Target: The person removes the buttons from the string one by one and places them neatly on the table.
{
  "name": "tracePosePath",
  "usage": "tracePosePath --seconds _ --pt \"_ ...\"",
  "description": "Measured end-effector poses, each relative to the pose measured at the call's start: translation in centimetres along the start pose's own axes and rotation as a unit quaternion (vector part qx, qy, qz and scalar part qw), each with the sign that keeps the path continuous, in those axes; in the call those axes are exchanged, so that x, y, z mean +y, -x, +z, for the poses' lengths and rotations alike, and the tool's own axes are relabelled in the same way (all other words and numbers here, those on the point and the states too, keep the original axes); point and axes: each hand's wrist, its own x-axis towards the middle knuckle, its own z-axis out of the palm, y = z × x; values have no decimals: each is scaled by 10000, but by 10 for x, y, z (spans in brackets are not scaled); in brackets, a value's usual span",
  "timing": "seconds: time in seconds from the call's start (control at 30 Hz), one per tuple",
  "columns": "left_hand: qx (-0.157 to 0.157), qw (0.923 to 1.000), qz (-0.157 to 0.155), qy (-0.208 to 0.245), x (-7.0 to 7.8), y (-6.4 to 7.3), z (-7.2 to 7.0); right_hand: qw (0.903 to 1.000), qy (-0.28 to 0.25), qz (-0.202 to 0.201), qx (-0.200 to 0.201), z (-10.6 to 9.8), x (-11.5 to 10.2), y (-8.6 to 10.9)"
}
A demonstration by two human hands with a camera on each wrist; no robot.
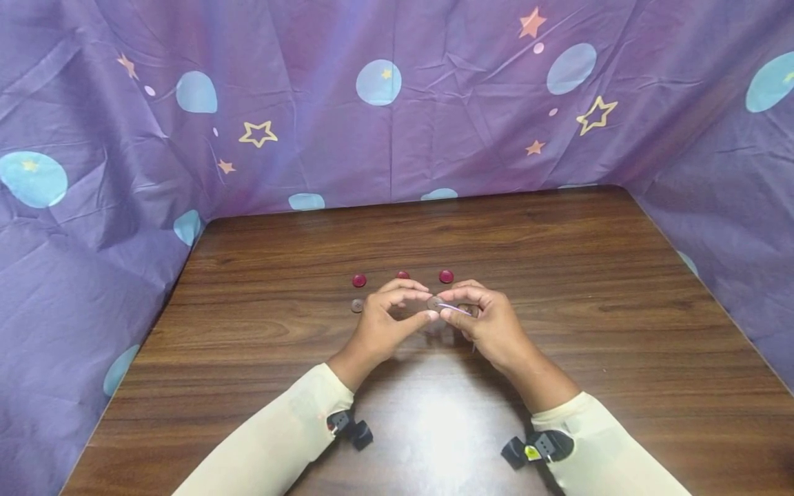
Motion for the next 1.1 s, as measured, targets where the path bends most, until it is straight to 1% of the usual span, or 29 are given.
tracePosePath --seconds 0.1,0.3,0.4,0.6,0.83,1.1 --pt "-52 10000 59 -10 -1 1 -1 10000 43 -17 6 0 0 0" --pt "-248 9992 -42 297 -1 1 -2 9999 105 31 36 0 0 0" --pt "-285 9992 -12 269 -1 1 -2 9999 126 52 31 -1 0 0" --pt "-286 9995 90 103 -1 1 -1 9999 161 0 27 -1 1 0" --pt "-274 9995 64 161 -2 0 -1 9998 212 31 59 -1 0 1" --pt "-233 9995 29 219 -1 0 -2 9994 195 -14 282 -2 -2 0"
